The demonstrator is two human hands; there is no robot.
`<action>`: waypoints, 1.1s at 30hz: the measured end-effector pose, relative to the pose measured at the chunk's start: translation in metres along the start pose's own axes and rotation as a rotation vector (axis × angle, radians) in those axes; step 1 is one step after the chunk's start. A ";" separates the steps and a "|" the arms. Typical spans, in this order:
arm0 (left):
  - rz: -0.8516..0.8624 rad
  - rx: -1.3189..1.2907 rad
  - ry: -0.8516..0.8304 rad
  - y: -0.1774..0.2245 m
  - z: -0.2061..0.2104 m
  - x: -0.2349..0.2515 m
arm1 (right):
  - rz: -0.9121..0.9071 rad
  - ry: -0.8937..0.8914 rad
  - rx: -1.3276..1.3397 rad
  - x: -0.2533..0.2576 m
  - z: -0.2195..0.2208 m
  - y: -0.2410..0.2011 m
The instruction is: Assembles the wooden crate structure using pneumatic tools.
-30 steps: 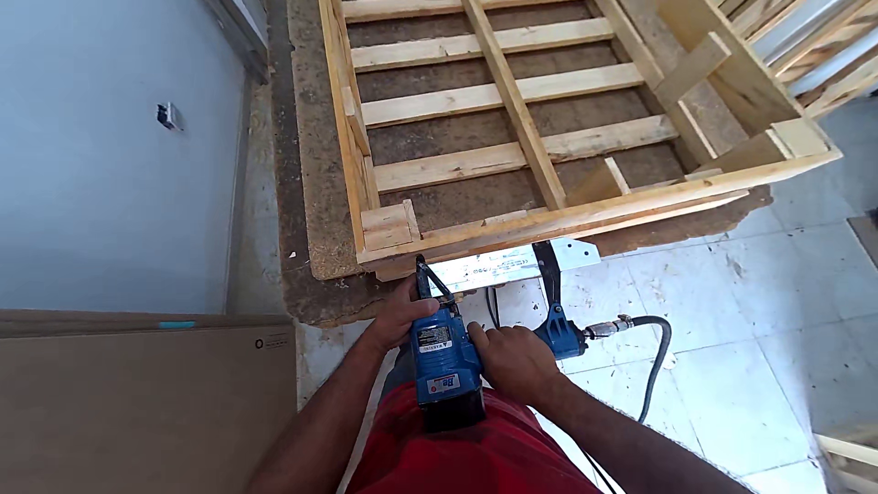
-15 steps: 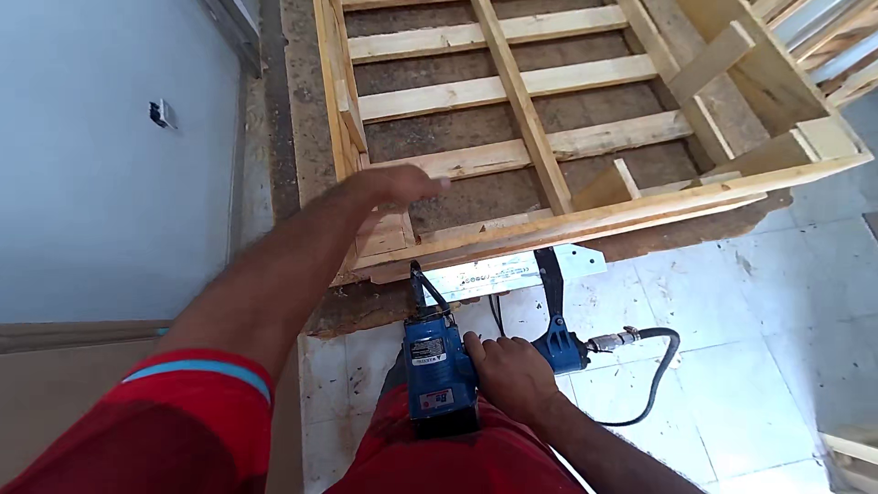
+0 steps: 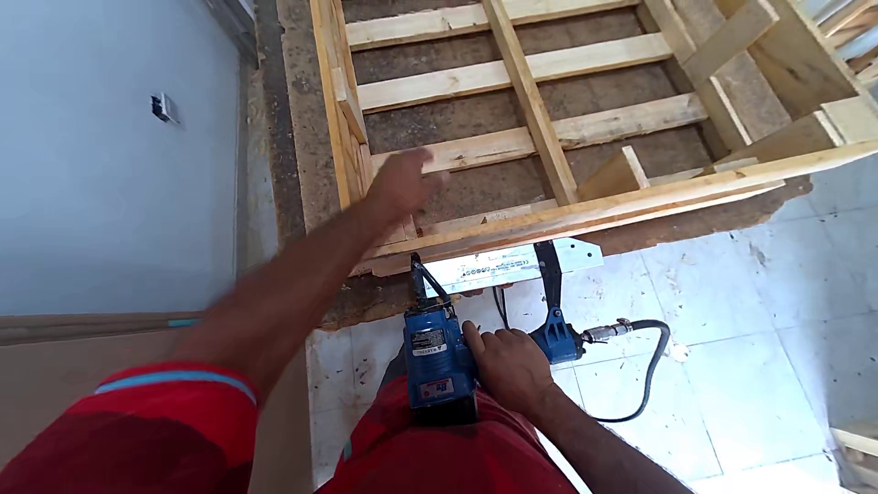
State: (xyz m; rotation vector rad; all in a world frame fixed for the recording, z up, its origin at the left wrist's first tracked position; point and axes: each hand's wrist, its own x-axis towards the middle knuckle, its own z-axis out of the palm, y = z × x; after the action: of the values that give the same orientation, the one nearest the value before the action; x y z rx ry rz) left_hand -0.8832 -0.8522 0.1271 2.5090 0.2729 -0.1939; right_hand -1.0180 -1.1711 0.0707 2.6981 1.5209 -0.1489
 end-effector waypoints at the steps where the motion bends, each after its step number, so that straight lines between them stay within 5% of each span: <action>1: 0.055 -0.016 0.248 0.004 -0.002 -0.033 | -0.019 0.020 0.002 -0.001 0.001 0.001; 3: -0.002 -0.147 0.590 0.011 0.014 -0.110 | -0.041 0.049 0.009 -0.002 0.003 0.003; 4: -0.152 -0.285 0.554 0.013 0.032 -0.146 | -0.047 0.051 0.008 -0.002 0.003 0.004; 7: -0.403 -1.068 0.029 -0.002 0.102 -0.194 | -0.080 0.068 -0.002 -0.005 0.005 0.006; 10: -0.445 -1.484 -0.042 0.001 0.141 -0.190 | -0.076 0.020 -0.012 -0.008 0.007 0.006; 20: -0.463 -1.483 0.002 -0.001 0.145 -0.191 | -0.042 -0.035 -0.027 -0.005 0.008 -0.001; 26: -0.456 -1.446 -0.003 -0.008 0.147 -0.185 | 0.048 -0.238 0.036 0.004 0.003 -0.008; 33: -0.483 -1.502 -0.060 -0.039 0.202 -0.181 | 0.006 -0.356 0.082 0.007 0.046 0.001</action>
State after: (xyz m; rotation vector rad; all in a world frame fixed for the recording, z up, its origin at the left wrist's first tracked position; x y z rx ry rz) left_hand -1.0830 -0.9657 -0.0214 0.9282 0.6751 -0.1539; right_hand -1.0168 -1.1693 0.0246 2.5527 1.4252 -0.6642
